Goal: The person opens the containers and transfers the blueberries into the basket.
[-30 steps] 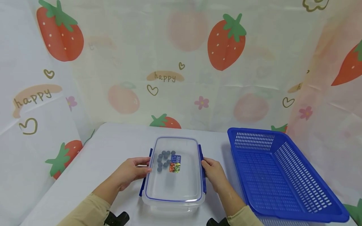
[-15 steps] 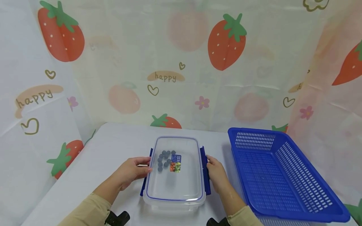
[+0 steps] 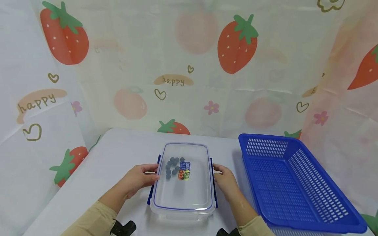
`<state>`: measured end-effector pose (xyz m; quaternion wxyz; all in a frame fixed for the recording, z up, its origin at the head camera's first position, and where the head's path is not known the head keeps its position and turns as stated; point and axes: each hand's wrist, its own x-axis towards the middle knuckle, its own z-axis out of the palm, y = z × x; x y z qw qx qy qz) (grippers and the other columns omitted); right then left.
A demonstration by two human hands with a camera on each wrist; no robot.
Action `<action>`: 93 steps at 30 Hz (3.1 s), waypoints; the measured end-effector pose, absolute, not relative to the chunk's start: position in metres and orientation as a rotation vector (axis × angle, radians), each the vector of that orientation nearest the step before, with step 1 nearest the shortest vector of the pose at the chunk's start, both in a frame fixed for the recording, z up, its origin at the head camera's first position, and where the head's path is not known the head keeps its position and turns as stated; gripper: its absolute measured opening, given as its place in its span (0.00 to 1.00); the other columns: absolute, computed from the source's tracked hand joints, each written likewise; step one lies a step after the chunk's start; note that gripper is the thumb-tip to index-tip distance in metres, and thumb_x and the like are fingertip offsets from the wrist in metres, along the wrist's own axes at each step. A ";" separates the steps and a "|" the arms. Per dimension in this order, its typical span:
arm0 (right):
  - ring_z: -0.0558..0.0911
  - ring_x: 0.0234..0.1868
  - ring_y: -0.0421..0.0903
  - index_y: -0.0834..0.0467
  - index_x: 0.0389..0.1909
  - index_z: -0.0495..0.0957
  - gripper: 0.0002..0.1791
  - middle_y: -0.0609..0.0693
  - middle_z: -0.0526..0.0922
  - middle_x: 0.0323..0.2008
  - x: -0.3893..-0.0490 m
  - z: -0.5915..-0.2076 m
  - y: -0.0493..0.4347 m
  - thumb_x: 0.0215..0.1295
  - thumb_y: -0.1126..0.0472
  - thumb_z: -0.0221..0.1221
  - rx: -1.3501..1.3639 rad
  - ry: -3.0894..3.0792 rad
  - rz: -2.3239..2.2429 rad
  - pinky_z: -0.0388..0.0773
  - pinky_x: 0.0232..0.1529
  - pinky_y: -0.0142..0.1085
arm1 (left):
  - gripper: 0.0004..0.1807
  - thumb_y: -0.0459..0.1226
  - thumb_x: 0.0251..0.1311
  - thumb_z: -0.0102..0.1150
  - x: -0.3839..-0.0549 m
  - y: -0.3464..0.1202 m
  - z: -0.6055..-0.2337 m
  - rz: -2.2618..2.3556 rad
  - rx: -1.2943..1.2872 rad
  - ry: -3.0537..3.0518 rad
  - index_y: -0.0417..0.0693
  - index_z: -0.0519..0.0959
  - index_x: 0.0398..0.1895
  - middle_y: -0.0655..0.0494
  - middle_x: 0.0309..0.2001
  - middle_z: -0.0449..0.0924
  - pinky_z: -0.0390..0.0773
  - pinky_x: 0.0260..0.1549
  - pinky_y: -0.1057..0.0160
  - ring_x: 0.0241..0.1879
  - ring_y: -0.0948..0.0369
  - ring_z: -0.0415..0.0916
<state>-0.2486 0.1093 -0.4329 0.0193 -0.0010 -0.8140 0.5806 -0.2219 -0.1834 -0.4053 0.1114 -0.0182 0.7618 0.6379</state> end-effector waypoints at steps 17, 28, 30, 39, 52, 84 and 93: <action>0.71 0.24 0.40 0.69 0.53 0.73 0.19 0.52 0.75 0.30 -0.244 -0.423 0.106 0.62 0.67 0.52 -0.068 -2.403 2.016 0.70 0.26 0.31 | 0.26 0.38 0.53 0.63 -0.212 -0.178 -0.400 1.794 -0.163 2.288 0.37 0.73 0.55 0.49 0.45 0.77 0.76 0.44 0.58 0.43 0.58 0.77; 0.69 0.21 0.38 0.72 0.44 0.74 0.15 0.48 0.73 0.25 -0.242 -0.422 0.106 0.59 0.65 0.58 -0.096 -2.348 2.121 0.70 0.23 0.28 | 0.24 0.39 0.49 0.67 -0.211 -0.178 -0.401 1.793 -0.201 2.301 0.36 0.76 0.48 0.49 0.43 0.80 0.76 0.44 0.59 0.41 0.58 0.79; 0.70 0.21 0.39 0.71 0.41 0.75 0.14 0.48 0.73 0.24 -0.243 -0.423 0.106 0.59 0.64 0.59 -0.119 -2.347 2.127 0.71 0.23 0.28 | 0.21 0.40 0.48 0.67 -0.211 -0.178 -0.402 1.778 -0.222 2.312 0.36 0.78 0.44 0.50 0.41 0.80 0.76 0.44 0.58 0.40 0.59 0.79; 0.71 0.23 0.40 0.70 0.37 0.75 0.12 0.48 0.73 0.25 -0.242 -0.425 0.106 0.59 0.63 0.59 -0.143 -2.360 2.129 0.72 0.26 0.30 | 0.23 0.41 0.47 0.68 -0.213 -0.178 -0.405 1.794 -0.232 2.289 0.38 0.77 0.45 0.50 0.41 0.79 0.77 0.43 0.57 0.40 0.58 0.78; 0.69 0.30 0.41 0.71 0.43 0.71 0.14 0.50 0.70 0.31 -0.238 -0.425 0.105 0.61 0.65 0.56 -0.026 -2.359 2.170 0.69 0.30 0.29 | 0.27 0.42 0.51 0.65 -0.209 -0.172 -0.401 1.819 -0.205 2.223 0.35 0.71 0.50 0.47 0.47 0.75 0.74 0.47 0.54 0.46 0.56 0.74; 0.70 0.38 0.41 0.72 0.50 0.69 0.16 0.52 0.70 0.38 -0.231 -0.430 0.102 0.63 0.67 0.54 0.043 -2.307 2.122 0.70 0.39 0.29 | 0.19 0.29 0.57 0.56 -0.207 -0.174 -0.402 1.833 -0.043 2.221 0.32 0.66 0.52 0.40 0.48 0.72 0.76 0.42 0.58 0.43 0.56 0.74; 0.72 0.37 0.41 0.71 0.51 0.69 0.17 0.54 0.71 0.40 -0.232 -0.429 0.104 0.63 0.66 0.54 0.053 -2.305 2.131 0.70 0.39 0.29 | 0.21 0.28 0.56 0.57 -0.205 -0.171 -0.399 1.825 -0.049 2.247 0.33 0.66 0.53 0.38 0.50 0.72 0.77 0.41 0.59 0.45 0.56 0.74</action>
